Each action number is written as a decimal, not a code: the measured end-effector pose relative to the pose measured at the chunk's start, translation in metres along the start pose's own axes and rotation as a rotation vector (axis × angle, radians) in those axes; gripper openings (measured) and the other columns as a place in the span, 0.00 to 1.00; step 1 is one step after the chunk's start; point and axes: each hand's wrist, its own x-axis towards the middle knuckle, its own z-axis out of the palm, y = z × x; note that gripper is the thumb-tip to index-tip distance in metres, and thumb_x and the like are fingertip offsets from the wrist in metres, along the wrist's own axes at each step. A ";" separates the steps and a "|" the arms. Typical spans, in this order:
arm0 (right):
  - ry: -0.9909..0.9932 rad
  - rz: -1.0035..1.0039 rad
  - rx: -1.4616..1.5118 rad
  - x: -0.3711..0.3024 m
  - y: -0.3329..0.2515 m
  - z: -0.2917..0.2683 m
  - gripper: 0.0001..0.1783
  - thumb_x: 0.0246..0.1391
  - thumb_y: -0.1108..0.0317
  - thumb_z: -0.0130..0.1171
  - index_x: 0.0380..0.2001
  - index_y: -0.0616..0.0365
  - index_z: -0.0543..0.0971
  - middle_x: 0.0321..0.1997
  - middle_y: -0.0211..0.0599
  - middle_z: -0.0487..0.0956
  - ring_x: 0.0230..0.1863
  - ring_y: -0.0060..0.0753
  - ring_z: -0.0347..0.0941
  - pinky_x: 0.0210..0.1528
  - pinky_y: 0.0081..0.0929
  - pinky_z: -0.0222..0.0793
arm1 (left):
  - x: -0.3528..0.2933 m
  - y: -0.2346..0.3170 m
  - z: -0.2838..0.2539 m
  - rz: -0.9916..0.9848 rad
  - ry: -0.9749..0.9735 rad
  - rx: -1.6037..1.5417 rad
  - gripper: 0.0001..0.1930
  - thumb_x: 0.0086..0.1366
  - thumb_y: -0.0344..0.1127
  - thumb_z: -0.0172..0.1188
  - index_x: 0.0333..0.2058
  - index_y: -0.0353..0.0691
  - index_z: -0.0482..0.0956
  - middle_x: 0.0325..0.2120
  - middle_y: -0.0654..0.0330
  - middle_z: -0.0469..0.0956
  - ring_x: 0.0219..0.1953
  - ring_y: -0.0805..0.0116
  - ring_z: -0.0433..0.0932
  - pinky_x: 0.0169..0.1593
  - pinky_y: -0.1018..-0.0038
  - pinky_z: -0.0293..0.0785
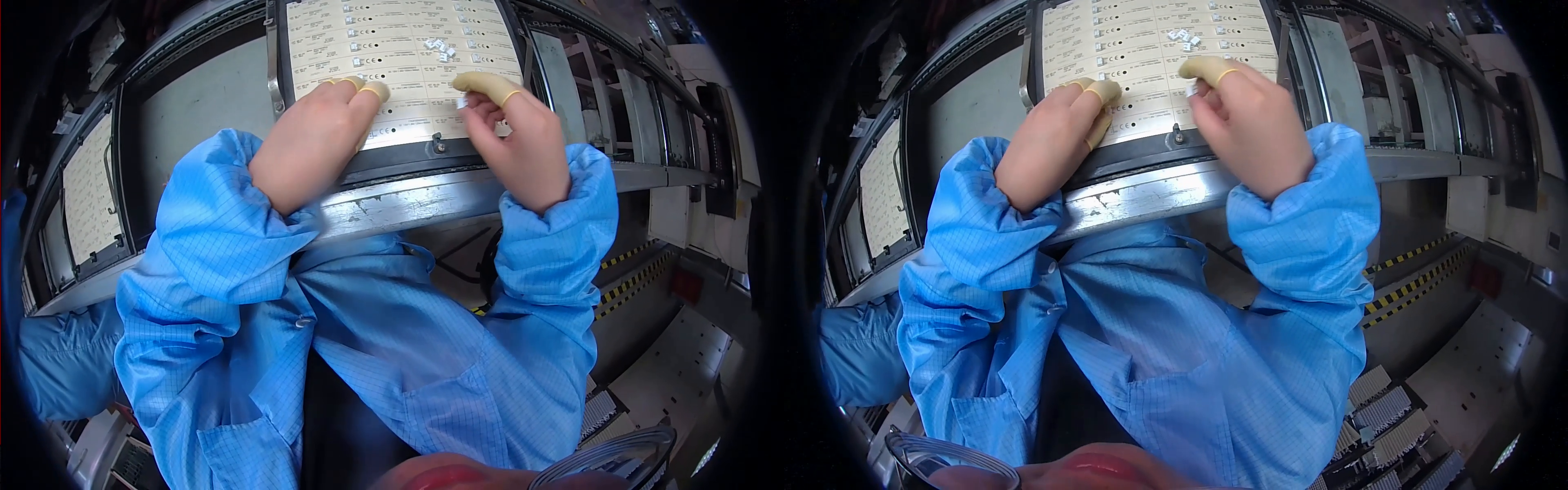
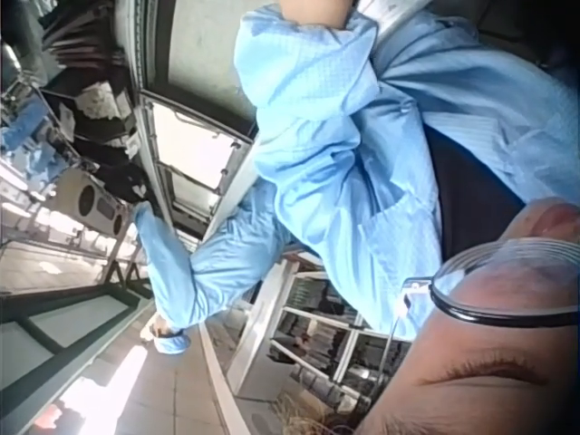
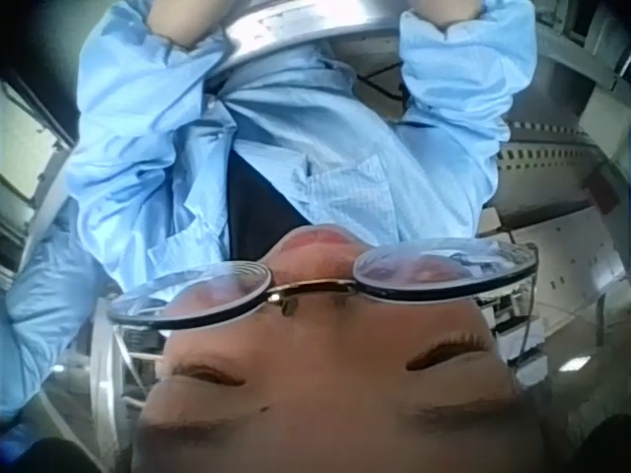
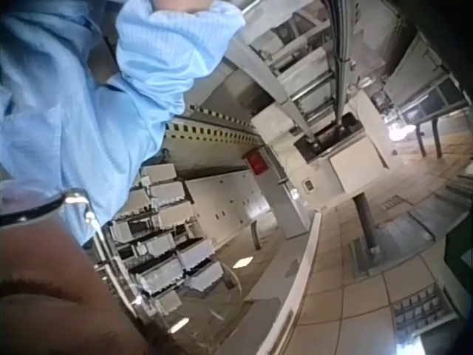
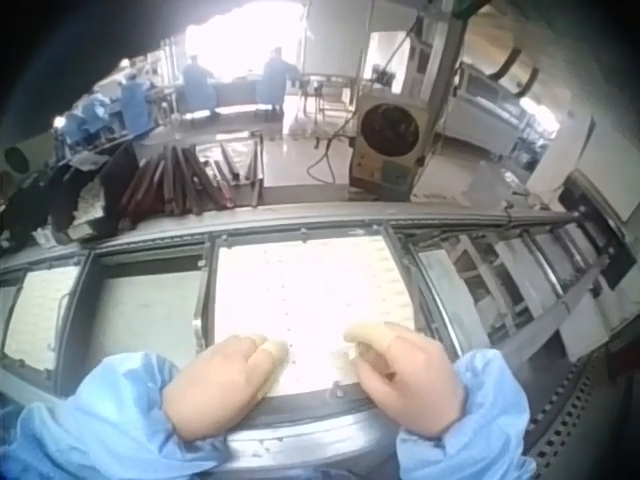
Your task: Assemble and inspect electronic panels on a production rack by applying labels and measuring components.
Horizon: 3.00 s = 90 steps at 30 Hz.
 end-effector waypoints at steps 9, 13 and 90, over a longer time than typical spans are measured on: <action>-0.133 -0.159 -0.033 0.003 -0.024 0.051 0.09 0.44 0.76 0.58 0.32 0.63 0.76 0.30 0.41 0.75 0.33 0.45 0.71 0.36 0.33 0.69 | -0.002 -0.015 -0.009 0.028 -0.076 -0.050 0.08 0.52 0.25 0.53 0.32 0.34 0.76 0.31 0.50 0.73 0.38 0.52 0.73 0.42 0.65 0.72; -0.153 -0.147 -0.091 0.003 -0.027 0.056 0.09 0.44 0.76 0.58 0.32 0.63 0.76 0.32 0.42 0.74 0.35 0.44 0.72 0.38 0.32 0.69 | -0.010 -0.022 -0.009 0.042 -0.090 -0.160 0.13 0.52 0.25 0.54 0.38 0.36 0.77 0.35 0.51 0.74 0.41 0.52 0.72 0.46 0.65 0.70; -0.155 0.008 -0.572 0.280 -0.116 0.157 0.21 0.49 0.57 0.57 0.42 0.59 0.70 0.39 0.51 0.76 0.43 0.53 0.73 0.45 0.45 0.68 | -0.262 -0.153 -0.153 -0.658 0.274 0.397 0.19 0.56 0.26 0.55 0.48 0.37 0.71 0.53 0.47 0.66 0.57 0.52 0.63 0.60 0.68 0.56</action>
